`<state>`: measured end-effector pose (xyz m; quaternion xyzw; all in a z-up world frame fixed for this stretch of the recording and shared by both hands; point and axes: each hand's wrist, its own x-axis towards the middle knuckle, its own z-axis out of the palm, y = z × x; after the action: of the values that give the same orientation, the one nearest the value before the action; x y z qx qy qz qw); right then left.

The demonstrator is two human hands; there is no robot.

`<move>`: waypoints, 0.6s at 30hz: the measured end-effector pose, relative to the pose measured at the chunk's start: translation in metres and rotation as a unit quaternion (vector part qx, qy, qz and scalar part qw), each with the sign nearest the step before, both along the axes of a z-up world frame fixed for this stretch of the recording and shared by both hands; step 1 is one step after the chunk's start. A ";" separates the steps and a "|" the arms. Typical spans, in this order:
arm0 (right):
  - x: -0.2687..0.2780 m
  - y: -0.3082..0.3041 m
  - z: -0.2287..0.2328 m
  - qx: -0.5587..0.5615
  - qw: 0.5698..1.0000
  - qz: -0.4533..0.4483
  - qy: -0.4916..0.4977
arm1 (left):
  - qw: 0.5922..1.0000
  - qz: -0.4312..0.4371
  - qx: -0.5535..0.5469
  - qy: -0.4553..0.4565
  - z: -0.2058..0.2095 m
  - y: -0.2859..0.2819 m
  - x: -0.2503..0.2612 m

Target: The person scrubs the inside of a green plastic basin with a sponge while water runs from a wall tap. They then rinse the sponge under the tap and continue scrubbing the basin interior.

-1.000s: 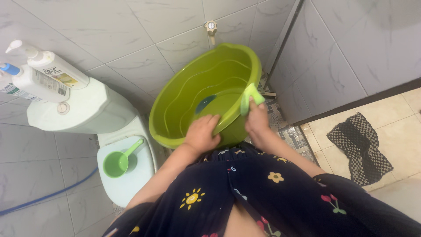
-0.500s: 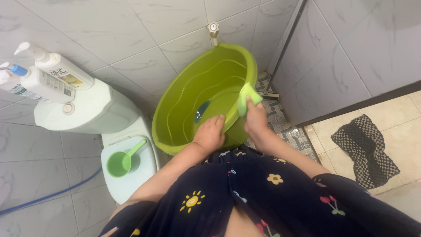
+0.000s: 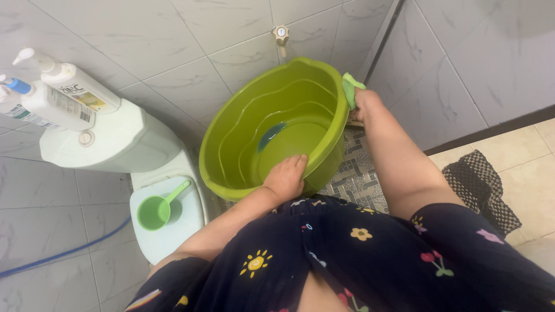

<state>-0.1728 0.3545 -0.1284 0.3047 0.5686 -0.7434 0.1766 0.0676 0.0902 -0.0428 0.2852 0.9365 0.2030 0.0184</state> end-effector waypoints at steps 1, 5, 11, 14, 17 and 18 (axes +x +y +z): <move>0.006 -0.003 0.006 0.040 0.999 -0.006 -0.014 | 1.000 0.004 -0.003 -0.003 -0.001 -0.001 0.000; 0.060 -0.027 0.031 0.102 0.994 -0.010 0.027 | 1.000 0.020 0.003 0.008 -0.006 -0.005 0.000; 0.163 -0.091 0.057 -0.030 0.986 -0.056 0.154 | 0.999 0.029 0.013 0.014 -0.006 -0.027 0.000; 0.183 -0.104 0.077 -0.063 0.977 -0.062 0.193 | 0.999 0.020 0.009 0.033 -0.003 -0.041 0.001; 0.193 -0.109 0.090 -0.068 0.976 -0.058 0.197 | 0.999 0.020 -0.004 0.029 -0.001 -0.051 0.007; 0.194 -0.108 0.091 -0.068 0.976 -0.057 0.201 | 0.999 0.022 -0.011 0.020 -0.002 -0.053 0.010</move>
<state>0.0209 0.2463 -0.0374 0.1684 0.5227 -0.8349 0.0366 0.0772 0.0373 -0.0444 0.2685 0.9449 0.1871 -0.0019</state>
